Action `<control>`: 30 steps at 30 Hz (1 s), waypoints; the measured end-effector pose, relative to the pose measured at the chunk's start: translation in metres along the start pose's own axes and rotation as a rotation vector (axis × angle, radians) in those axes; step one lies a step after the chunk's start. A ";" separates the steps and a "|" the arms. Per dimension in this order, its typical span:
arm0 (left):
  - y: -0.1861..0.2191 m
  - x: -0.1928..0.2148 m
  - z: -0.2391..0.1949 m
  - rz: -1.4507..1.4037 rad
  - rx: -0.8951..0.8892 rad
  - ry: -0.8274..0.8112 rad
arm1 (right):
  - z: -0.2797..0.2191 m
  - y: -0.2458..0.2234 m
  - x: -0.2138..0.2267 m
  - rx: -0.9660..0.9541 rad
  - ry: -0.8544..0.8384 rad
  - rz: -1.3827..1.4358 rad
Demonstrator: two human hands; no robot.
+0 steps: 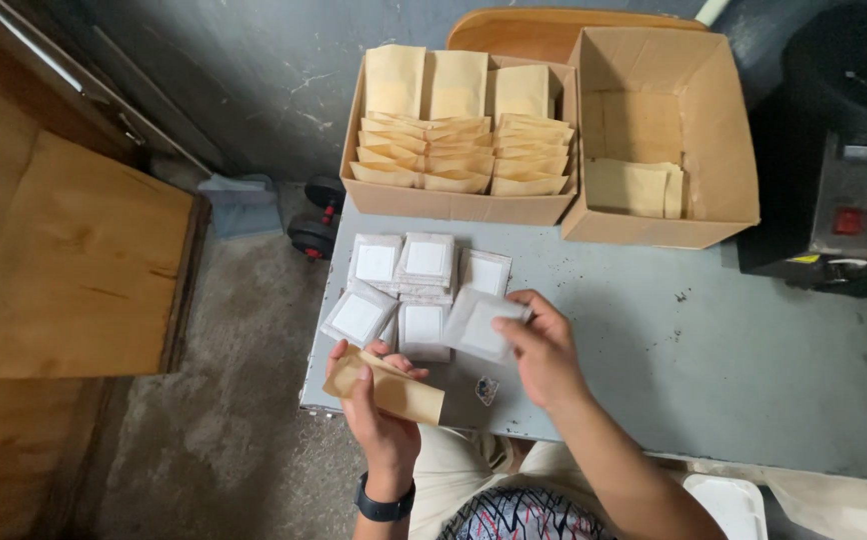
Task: The person inserts small white rectangular items into brown paper envelopes by hand and organizes them into cardboard boxes on a table.
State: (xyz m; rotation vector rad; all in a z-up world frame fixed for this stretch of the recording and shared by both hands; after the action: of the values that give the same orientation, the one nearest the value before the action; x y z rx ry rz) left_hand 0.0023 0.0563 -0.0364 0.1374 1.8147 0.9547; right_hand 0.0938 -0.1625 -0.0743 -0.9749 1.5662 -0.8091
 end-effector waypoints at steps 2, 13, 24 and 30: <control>-0.001 -0.009 -0.002 -0.011 0.008 -0.042 | 0.005 -0.003 0.008 -0.068 0.019 0.231; -0.002 -0.054 0.011 -0.256 -0.140 -0.101 | -0.038 0.009 0.041 -0.312 0.265 0.454; -0.017 -0.098 0.006 -0.303 -0.070 -0.266 | -0.071 -0.036 -0.004 -0.283 -0.055 0.232; -0.027 -0.100 0.002 -0.191 -0.081 -0.457 | -0.067 -0.022 0.009 -0.222 -0.009 0.204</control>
State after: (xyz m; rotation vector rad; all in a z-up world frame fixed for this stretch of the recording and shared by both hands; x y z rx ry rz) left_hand 0.0586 -0.0113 0.0190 0.1180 1.3411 0.7843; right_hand 0.0317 -0.1792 -0.0452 -0.9546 1.7409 -0.4960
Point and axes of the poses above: each hand's wrist, its own z-axis towards the middle knuckle, its own x-axis out of the back of the hand, y = z × x, the point moved 7 cm from there along z, towards the middle knuckle, and after that the axes turned 2 degrees about x, right-handed, at the moved point
